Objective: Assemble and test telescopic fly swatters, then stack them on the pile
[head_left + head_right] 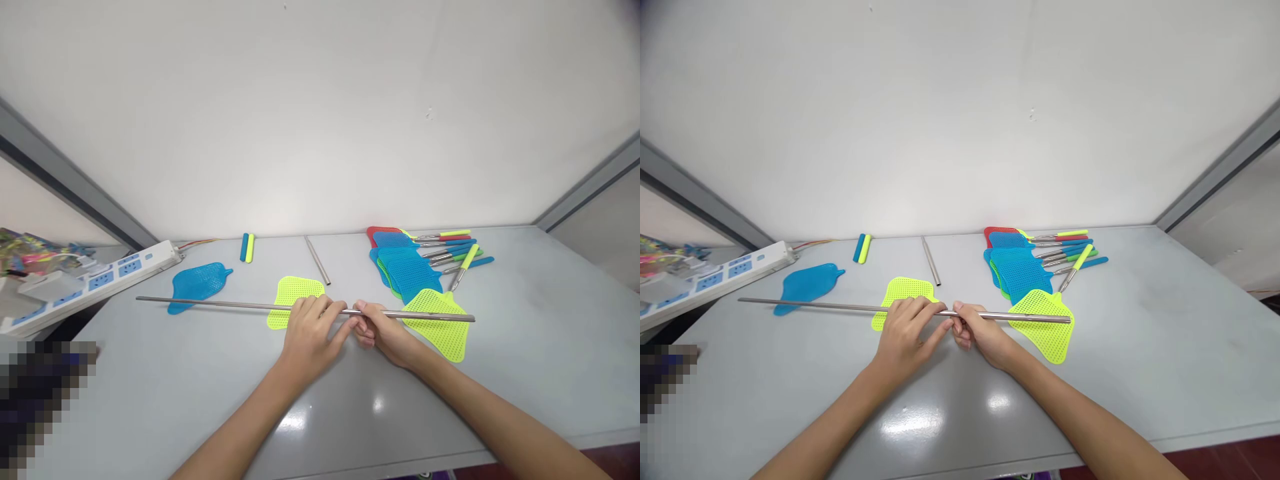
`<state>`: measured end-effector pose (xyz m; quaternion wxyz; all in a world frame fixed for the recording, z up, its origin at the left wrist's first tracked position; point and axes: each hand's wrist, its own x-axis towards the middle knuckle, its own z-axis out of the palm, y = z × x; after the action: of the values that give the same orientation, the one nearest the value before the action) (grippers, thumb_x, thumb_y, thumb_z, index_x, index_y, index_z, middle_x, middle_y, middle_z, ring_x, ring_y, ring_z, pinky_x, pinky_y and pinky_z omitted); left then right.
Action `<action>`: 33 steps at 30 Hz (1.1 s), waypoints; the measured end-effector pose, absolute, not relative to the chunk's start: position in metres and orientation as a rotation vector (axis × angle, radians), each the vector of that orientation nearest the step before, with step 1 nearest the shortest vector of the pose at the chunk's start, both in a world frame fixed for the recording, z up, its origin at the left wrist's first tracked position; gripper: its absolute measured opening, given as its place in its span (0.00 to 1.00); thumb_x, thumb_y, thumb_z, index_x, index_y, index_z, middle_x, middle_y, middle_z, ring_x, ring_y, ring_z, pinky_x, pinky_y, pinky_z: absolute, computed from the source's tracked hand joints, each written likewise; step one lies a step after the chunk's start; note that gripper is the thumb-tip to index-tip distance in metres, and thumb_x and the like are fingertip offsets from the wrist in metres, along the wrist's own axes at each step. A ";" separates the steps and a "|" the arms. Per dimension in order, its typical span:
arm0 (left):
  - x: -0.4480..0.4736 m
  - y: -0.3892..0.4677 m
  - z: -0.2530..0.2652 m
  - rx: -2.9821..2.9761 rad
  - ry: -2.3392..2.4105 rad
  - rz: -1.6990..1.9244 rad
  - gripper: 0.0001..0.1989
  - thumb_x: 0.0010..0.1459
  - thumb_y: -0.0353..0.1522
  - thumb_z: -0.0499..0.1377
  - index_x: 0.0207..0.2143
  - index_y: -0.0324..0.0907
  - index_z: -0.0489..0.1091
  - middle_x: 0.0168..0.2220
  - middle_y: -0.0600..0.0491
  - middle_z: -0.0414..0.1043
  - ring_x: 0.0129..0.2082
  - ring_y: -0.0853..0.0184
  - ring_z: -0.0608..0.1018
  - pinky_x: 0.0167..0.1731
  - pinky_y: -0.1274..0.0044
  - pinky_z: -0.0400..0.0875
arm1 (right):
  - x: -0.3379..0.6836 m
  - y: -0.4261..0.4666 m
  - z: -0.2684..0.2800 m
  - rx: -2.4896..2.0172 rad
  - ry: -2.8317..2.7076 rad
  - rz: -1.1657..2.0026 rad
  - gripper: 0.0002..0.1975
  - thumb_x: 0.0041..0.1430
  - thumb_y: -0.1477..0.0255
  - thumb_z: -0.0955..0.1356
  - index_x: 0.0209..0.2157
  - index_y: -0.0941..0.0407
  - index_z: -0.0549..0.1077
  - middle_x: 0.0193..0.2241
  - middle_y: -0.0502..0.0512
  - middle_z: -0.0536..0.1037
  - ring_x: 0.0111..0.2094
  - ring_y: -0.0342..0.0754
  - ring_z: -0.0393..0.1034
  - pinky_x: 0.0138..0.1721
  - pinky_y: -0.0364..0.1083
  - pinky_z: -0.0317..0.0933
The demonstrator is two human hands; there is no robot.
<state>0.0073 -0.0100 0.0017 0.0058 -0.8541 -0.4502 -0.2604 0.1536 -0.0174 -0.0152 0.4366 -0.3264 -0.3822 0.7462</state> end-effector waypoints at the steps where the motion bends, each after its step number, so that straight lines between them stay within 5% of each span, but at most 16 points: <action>1: 0.007 -0.010 0.001 -2.647 -1.420 -0.805 0.10 0.54 0.38 0.49 0.30 0.43 0.67 0.26 0.54 0.67 0.26 0.69 0.65 0.28 0.75 0.53 | 0.154 -0.017 -0.015 -0.826 -0.958 1.852 0.19 0.54 0.64 0.59 0.14 0.58 0.59 0.12 0.44 0.53 0.14 0.37 0.47 0.18 0.41 0.40; 7: 0.011 -0.012 -0.005 -2.588 -1.494 -0.711 0.15 0.56 0.39 0.46 0.22 0.42 0.63 0.19 0.57 0.66 0.21 0.71 0.65 0.23 0.77 0.51 | 0.154 -0.016 -0.016 -0.915 -0.970 1.808 0.19 0.52 0.69 0.58 0.11 0.57 0.55 0.09 0.44 0.50 0.13 0.37 0.46 0.17 0.41 0.41; 33: 0.006 -0.008 -0.005 -2.672 -1.482 -0.625 0.17 0.57 0.38 0.43 0.20 0.42 0.61 0.18 0.56 0.66 0.20 0.71 0.65 0.22 0.78 0.51 | 0.157 -0.016 -0.014 -1.011 -1.129 1.775 0.18 0.54 0.67 0.55 0.13 0.57 0.57 0.09 0.45 0.52 0.13 0.39 0.49 0.17 0.41 0.43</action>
<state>0.0064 -0.0081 -0.0051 0.0115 -0.8566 -0.4752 -0.2005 0.1570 -0.0161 -0.0137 0.3929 -0.3984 -0.4447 0.6994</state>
